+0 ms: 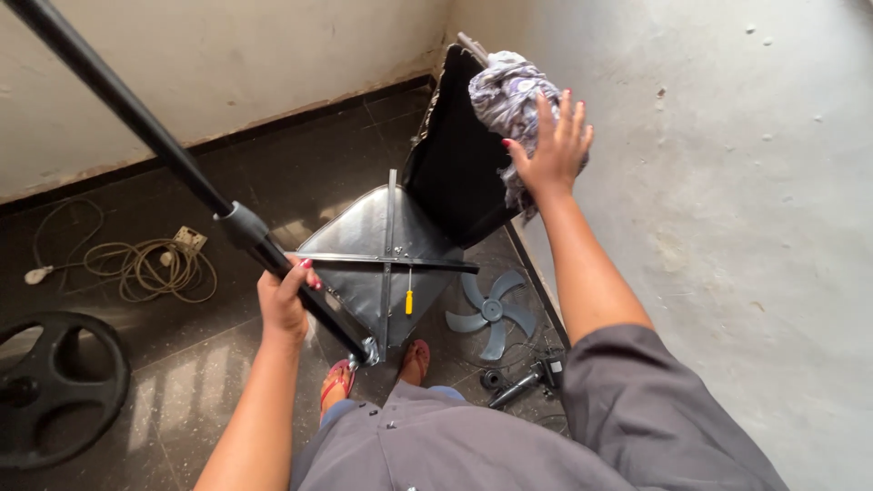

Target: The person assembles a standing fan by connecting metal poles, attaching a fan blade, and securing components with a screwdriver. They wipe the poles with a cloth and tighten joints to complete the assembly.

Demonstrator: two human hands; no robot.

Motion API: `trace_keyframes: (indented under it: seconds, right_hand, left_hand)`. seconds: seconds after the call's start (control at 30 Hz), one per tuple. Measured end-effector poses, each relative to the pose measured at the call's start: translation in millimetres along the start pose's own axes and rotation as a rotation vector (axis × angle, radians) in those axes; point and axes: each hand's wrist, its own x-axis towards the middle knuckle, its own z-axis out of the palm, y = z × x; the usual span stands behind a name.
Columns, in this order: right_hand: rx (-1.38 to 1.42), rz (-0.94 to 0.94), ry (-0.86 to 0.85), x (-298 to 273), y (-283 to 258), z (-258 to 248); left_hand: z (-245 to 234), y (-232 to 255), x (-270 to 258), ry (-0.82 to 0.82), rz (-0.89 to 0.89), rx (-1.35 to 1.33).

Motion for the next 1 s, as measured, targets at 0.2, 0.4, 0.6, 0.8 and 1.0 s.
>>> trace_keyframes:
  seconds: [0.2,0.4,0.6,0.8,1.0]
  right_hand:
    - [0.251,-0.163,0.232,-87,-56,-30]
    - [0.853,0.244,-0.238,-173,-112,-2]
    - [1.011,0.618,-0.618,-215,-189,66]
    - [0.702,0.821,-0.540,-215,-235,90]
    - [0.692,0.659,-0.505,-215,-208,128]
  left_hand:
    - [7,-21,33,-0.074,0.032,0.042]
    - [46,-68,85,-0.255,-0.004,0.331]
    - [86,-83,88,-0.518,-0.044,0.381]
    - [96,-74,80,-0.623,-0.034,0.553]
    - [56,-96,128,-0.979,-0.155,0.328]
